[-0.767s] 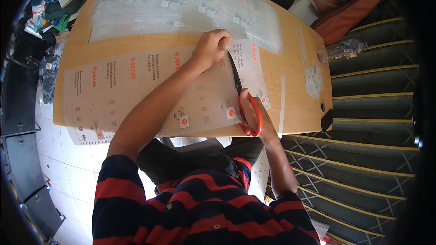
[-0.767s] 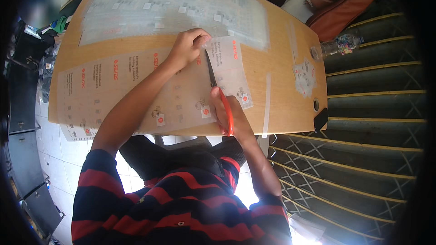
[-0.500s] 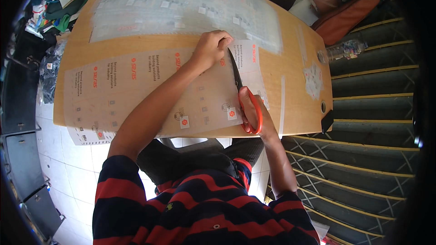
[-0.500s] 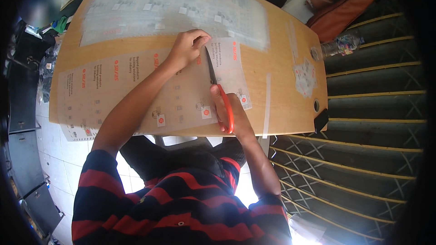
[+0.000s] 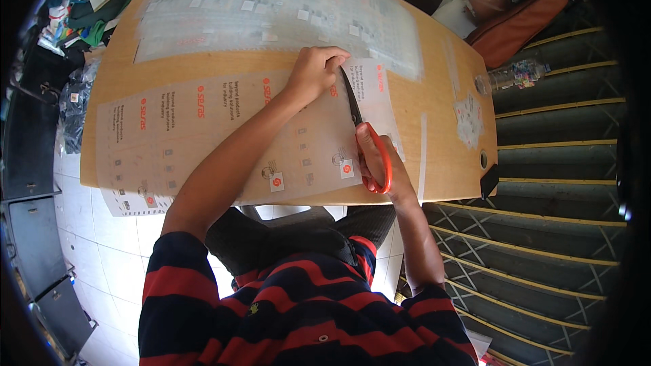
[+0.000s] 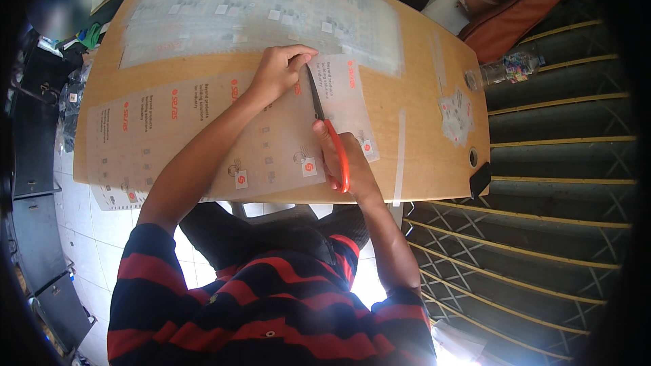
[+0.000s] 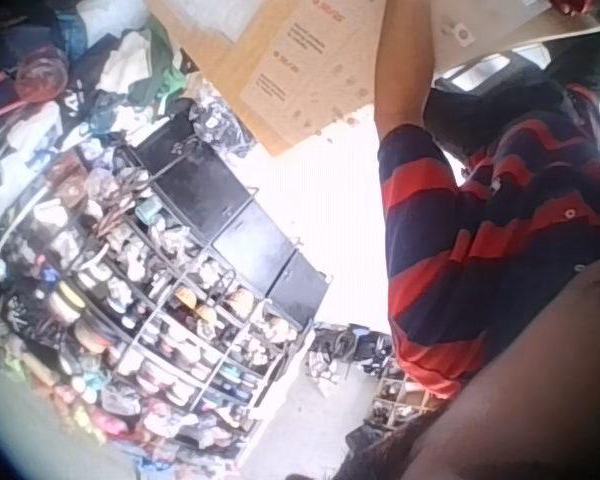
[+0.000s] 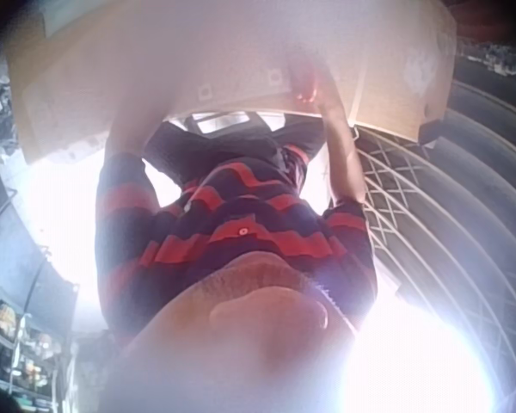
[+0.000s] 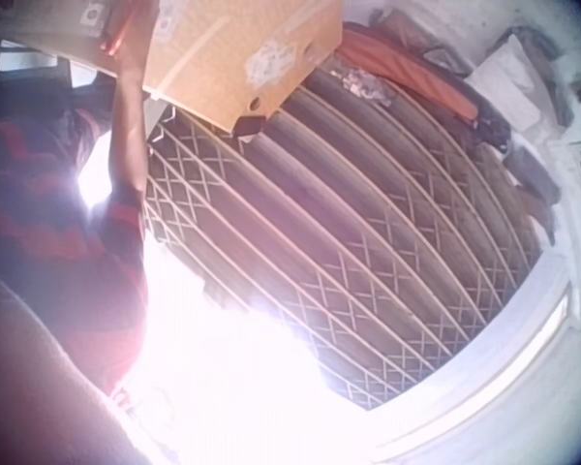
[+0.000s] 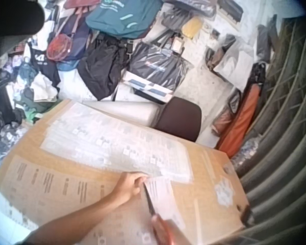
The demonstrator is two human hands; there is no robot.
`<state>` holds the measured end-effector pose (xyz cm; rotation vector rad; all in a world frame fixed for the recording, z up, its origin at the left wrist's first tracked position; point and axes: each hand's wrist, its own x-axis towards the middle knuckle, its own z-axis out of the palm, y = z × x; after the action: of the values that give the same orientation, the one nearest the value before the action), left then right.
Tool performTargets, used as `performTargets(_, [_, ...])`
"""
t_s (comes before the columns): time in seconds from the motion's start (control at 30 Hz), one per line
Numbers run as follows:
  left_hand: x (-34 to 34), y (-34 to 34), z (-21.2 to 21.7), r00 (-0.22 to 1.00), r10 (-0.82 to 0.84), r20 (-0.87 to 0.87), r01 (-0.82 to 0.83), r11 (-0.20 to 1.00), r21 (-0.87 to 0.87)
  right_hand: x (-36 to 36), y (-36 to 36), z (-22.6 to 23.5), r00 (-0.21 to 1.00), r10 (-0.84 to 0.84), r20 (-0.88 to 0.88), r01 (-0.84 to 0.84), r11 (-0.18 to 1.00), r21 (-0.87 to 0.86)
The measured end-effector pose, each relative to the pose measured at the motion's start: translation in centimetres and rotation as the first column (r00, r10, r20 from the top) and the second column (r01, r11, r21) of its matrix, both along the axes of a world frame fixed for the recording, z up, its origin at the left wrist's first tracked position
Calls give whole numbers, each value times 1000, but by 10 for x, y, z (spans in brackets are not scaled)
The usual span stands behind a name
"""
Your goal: The person uses red-handled scissors to cut a sheet of white paper with red printed text into smaller rectangular pieces. They repeatedly position the paper on a wooden table, cut along the edges, and separate the pieces, continuing this process for the duration of the clip.
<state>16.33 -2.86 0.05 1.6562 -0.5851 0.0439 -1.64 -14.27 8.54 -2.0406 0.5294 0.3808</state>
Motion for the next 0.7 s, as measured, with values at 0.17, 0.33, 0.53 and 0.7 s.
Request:
performTargets(0.17, [3,-1,-6,1000,12,-5,-12,998,-67,2,-1,1,999,9,-38,-9,1000,20])
performTargets(0.33, [-1,-2,-5,999,36,-35,-39,997,-71,9,-3,5,995,-7,-98,8,1000,16])
performTargets(0.53, [1,-2,-7,995,91,37,-89,995,-54,15,-5,-1,997,25,-71,-26,1000,-10])
performTargets(0.7, [0,-4,-5,989,137,55,-134,990,-43,16,-7,-3,996,47,-75,-51,998,-48])
